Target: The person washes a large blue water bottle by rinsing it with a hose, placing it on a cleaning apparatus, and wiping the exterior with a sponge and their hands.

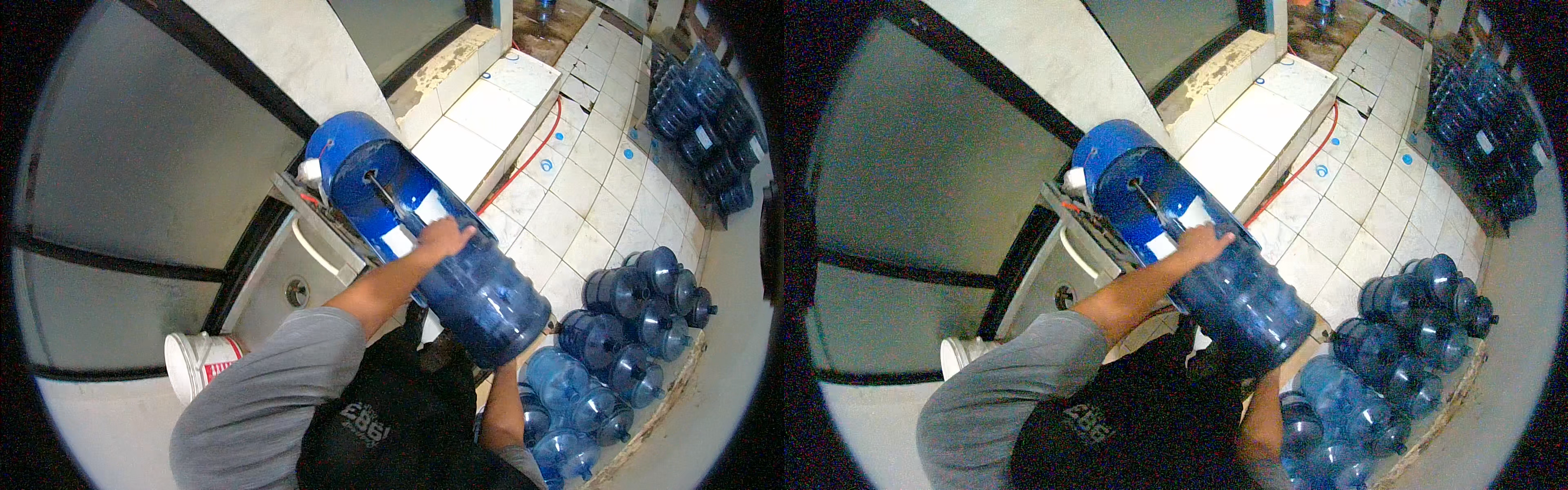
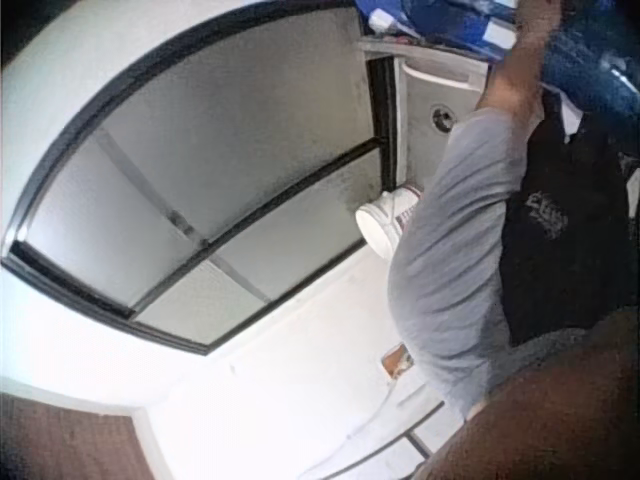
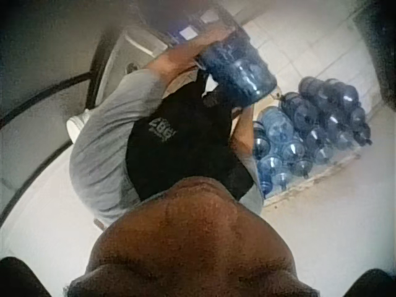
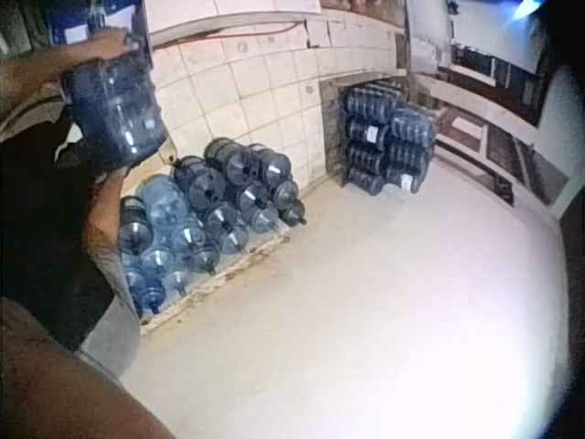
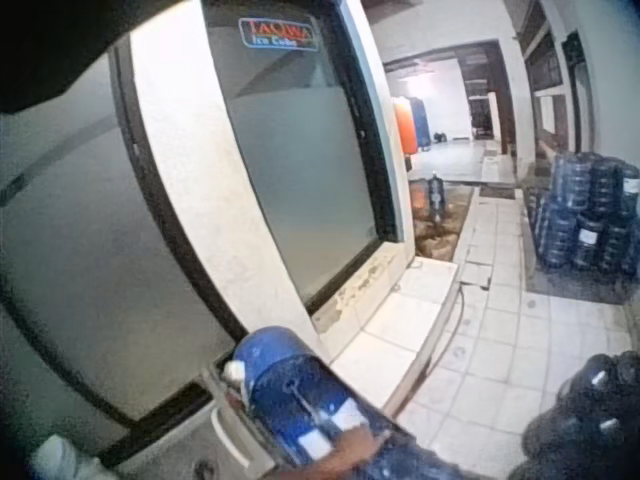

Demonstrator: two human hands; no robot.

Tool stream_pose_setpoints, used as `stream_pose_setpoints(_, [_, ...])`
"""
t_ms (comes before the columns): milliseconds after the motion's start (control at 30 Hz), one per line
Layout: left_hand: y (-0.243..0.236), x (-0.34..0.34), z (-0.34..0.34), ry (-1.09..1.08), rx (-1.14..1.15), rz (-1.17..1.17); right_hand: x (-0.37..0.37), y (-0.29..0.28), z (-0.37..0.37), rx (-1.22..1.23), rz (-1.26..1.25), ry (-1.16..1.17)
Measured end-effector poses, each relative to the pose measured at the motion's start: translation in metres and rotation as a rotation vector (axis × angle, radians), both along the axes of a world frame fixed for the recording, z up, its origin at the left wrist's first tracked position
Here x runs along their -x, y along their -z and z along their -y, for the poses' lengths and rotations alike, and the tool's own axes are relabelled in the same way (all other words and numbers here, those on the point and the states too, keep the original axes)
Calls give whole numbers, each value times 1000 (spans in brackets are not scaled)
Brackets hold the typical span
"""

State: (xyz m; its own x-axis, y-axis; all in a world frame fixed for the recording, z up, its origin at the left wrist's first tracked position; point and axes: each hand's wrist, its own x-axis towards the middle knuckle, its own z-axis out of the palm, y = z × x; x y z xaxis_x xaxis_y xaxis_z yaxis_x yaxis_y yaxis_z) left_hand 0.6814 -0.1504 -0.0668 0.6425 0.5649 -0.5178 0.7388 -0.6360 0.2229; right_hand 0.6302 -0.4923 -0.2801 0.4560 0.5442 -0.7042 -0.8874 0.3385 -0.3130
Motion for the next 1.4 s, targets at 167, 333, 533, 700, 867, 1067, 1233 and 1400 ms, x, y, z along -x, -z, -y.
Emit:
stream_pose_setpoints(167, [11,23,145,110,112,265,-1,-73,165,189,143,8])
stream_pose_setpoints(333, [-10,47,233,115,314,226,-23,-179,277,432,347,-2])
stream_pose_setpoints(533, [8,124,242,-166,572,471,-33,-284,305,667,620,-51])
stream_pose_setpoints(700, [11,209,206,-454,811,591,-72,-308,261,862,866,-248])
stream_pose_setpoints(867, [67,291,179,-806,796,810,-49,-343,131,887,1236,-447])
stream_pose_setpoints(1067, [75,378,150,-1180,828,1073,31,-379,11,769,1342,-582])
stream_pose_setpoints(1233, [105,479,134,-1363,907,1305,106,-389,-70,562,1419,-762])
stream_pose_setpoints(1400, [111,582,129,-1427,907,1611,199,-385,-142,317,1502,-845])
